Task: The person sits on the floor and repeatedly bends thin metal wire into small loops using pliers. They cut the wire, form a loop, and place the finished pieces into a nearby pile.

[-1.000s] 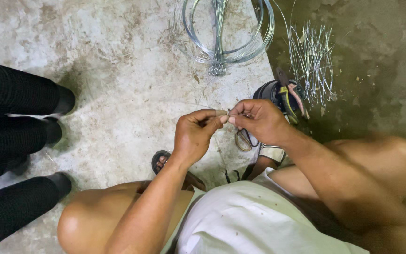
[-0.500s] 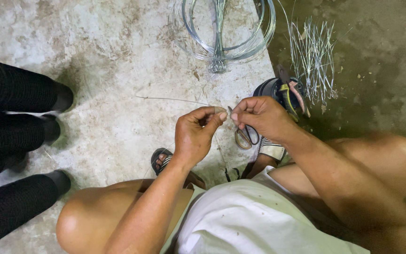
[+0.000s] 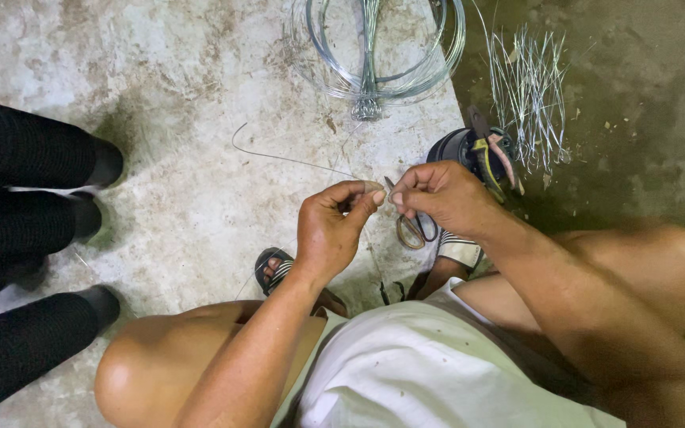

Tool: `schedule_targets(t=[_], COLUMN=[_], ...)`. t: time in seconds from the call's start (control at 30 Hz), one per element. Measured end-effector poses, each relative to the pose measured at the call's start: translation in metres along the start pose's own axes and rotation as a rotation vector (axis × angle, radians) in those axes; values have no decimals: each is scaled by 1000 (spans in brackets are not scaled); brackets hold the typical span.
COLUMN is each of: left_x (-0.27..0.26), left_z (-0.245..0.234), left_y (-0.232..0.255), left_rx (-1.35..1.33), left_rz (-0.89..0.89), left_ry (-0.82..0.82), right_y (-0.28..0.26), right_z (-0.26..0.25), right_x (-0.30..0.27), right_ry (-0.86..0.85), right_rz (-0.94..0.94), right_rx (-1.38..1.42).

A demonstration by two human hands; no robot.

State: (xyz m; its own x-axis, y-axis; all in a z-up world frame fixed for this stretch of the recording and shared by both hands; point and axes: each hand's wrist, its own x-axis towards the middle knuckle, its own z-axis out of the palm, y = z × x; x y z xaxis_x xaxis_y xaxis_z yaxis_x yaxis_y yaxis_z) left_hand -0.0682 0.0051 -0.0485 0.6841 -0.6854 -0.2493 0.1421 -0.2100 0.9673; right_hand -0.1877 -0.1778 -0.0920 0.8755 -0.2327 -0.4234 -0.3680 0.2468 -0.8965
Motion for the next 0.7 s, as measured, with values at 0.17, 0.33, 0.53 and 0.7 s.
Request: schedule_targets(t=[0.17, 0.33, 0.53, 0.7], left_x=[-5, -11, -10, -9], left_z=[4, 7, 9, 11], left_y=[8, 15, 12, -3], left_rx=[113, 415, 541, 187], left_rz=[113, 301, 383, -17], left_ry=[43, 4, -40, -112], right_y=[1, 0, -24, -53], right_z=[4, 14, 22, 28], right_x=[-4, -9, -20, -34], right_ry=[33, 96, 127, 105], right_rz=[-33, -129, -152, -573], right_rx=[-46, -203, -433, -774])
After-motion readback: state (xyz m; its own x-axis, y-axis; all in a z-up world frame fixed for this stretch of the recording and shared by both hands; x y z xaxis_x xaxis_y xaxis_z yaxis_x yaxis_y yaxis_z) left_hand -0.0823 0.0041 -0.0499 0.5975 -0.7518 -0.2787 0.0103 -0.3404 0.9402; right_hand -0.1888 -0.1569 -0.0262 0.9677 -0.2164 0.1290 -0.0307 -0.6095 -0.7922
